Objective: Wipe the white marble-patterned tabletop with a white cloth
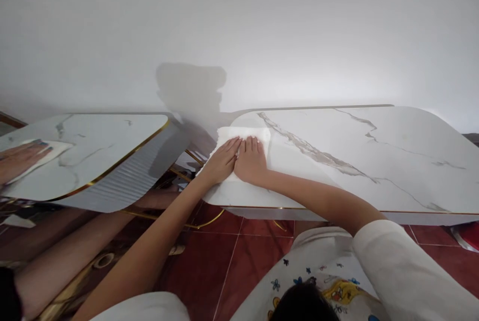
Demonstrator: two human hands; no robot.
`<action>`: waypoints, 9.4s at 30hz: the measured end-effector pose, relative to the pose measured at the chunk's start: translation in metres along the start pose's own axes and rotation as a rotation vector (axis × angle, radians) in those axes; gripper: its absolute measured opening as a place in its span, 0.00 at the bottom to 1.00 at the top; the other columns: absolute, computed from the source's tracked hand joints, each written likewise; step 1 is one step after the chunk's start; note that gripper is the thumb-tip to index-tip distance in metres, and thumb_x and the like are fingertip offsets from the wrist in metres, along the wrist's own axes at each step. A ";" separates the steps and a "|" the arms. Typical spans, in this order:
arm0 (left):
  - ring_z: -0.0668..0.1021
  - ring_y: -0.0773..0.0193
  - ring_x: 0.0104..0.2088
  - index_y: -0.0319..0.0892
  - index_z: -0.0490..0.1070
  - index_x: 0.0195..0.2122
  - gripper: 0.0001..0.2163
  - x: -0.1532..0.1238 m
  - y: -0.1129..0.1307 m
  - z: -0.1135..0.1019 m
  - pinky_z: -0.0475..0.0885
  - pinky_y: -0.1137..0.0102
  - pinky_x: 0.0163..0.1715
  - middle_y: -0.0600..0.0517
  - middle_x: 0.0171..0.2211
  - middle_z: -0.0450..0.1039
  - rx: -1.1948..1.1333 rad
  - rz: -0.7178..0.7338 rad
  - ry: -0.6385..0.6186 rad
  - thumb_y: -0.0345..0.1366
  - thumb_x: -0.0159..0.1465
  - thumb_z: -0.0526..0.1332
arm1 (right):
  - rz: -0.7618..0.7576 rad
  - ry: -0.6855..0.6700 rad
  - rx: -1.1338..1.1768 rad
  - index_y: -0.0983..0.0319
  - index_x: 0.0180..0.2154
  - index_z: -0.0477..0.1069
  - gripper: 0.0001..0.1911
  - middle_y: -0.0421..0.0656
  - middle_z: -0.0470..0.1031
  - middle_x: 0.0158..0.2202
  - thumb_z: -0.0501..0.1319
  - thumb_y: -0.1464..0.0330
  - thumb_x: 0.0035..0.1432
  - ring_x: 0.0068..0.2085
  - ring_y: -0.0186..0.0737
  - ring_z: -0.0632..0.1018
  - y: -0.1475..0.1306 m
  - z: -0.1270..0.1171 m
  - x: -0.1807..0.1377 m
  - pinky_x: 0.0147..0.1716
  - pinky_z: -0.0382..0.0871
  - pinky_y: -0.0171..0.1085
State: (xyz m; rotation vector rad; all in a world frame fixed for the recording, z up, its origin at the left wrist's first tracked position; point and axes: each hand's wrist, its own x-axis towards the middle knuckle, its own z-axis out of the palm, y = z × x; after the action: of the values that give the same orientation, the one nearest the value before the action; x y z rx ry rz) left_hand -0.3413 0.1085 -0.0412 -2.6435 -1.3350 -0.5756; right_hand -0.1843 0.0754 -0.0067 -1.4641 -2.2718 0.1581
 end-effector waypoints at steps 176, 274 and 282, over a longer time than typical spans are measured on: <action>0.59 0.59 0.63 0.28 0.58 0.60 0.24 0.215 -0.059 0.083 0.51 0.60 0.64 0.40 0.62 0.58 0.023 -0.118 0.016 0.31 0.63 0.43 | -0.134 0.026 -0.184 0.78 0.60 0.56 0.27 0.58 0.60 0.61 0.46 0.70 0.62 0.61 0.51 0.60 0.169 -0.003 0.166 0.59 0.48 0.44; 0.63 0.56 0.59 0.39 0.58 0.59 0.22 0.187 -0.011 0.056 0.60 0.58 0.59 0.44 0.58 0.62 -0.103 -0.111 0.012 0.35 0.63 0.46 | 0.160 -0.014 -0.151 0.74 0.63 0.51 0.38 0.62 0.51 0.65 0.48 0.54 0.60 0.66 0.58 0.49 0.156 -0.036 0.105 0.60 0.42 0.51; 0.65 0.55 0.58 0.38 0.60 0.58 0.21 0.232 -0.028 0.078 0.61 0.59 0.58 0.44 0.56 0.65 -0.076 -0.104 0.015 0.35 0.64 0.45 | 0.180 -0.027 -0.176 0.73 0.63 0.52 0.38 0.61 0.51 0.65 0.47 0.52 0.60 0.65 0.57 0.50 0.188 -0.034 0.142 0.60 0.43 0.50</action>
State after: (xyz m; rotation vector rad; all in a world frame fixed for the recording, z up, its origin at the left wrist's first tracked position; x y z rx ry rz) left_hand -0.2173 0.3209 -0.0243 -2.6353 -1.4823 -0.6712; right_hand -0.0616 0.2791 0.0050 -1.7673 -2.2204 0.0315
